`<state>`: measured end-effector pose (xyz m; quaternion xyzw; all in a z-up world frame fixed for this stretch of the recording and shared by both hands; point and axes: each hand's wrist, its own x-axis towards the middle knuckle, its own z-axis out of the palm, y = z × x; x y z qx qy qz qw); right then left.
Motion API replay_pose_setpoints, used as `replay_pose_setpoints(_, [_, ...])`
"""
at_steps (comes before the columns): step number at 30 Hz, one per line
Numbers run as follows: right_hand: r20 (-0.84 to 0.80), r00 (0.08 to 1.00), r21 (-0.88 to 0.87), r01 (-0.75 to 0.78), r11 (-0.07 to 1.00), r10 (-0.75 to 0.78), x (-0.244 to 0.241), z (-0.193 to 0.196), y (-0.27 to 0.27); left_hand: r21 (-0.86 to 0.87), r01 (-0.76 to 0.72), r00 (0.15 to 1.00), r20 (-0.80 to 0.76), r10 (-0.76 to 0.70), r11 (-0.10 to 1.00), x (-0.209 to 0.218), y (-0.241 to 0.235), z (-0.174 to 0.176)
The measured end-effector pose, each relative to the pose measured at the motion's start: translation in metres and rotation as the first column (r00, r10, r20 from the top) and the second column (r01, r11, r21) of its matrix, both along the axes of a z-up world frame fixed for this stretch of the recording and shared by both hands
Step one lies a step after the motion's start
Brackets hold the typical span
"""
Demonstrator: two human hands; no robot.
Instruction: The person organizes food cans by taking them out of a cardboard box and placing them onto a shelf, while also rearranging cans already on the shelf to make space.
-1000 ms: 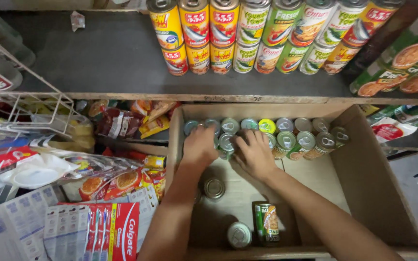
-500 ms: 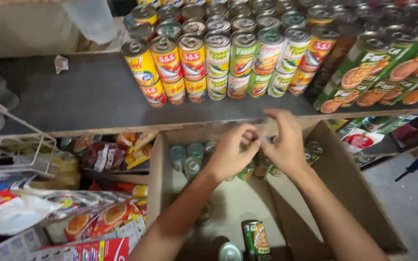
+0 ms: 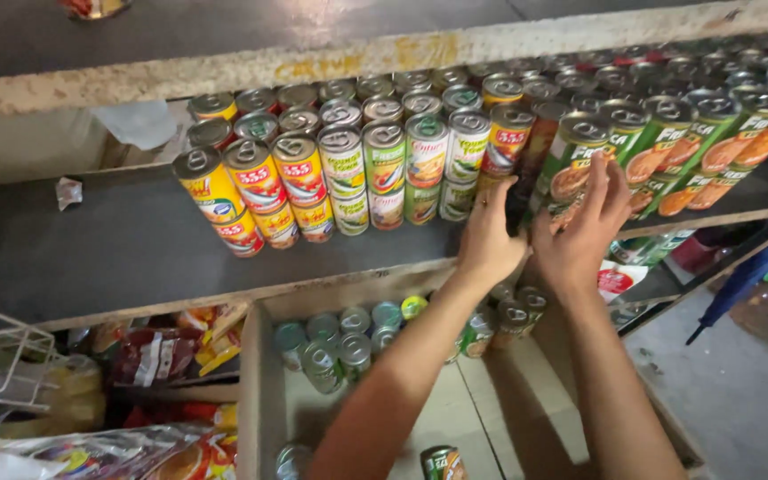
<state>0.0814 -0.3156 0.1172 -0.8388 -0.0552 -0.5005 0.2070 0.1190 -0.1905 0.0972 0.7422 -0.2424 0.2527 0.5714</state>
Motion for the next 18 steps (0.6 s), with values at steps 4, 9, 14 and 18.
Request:
replay_pose_setpoints(4, [-0.006,1.0,0.038,-0.028,0.999,0.028,0.006,0.006,-0.008,0.047,0.004,1.0,0.006,-0.005,0.999,0.018,-0.035,-0.024])
replay_pose_setpoints(9, [-0.073,0.993,0.103,-0.087,0.991,0.095,0.004,0.016,-0.006,-0.004,0.046,0.953,-0.3,-0.045,0.999,0.036,-0.059,-0.03])
replay_pose_setpoints(14, [-0.076,0.989,0.147,-0.115,0.982,0.127,0.006,0.024,-0.006,0.042,0.005,0.979,-0.204,0.003,0.999,0.039,-0.057,-0.025])
replay_pose_setpoints(18, [0.021,0.989,0.113,-0.148,0.983,0.146,0.008,0.019,-0.005,0.013,0.012,0.972,-0.234,-0.009,1.0,0.039,-0.058,-0.024])
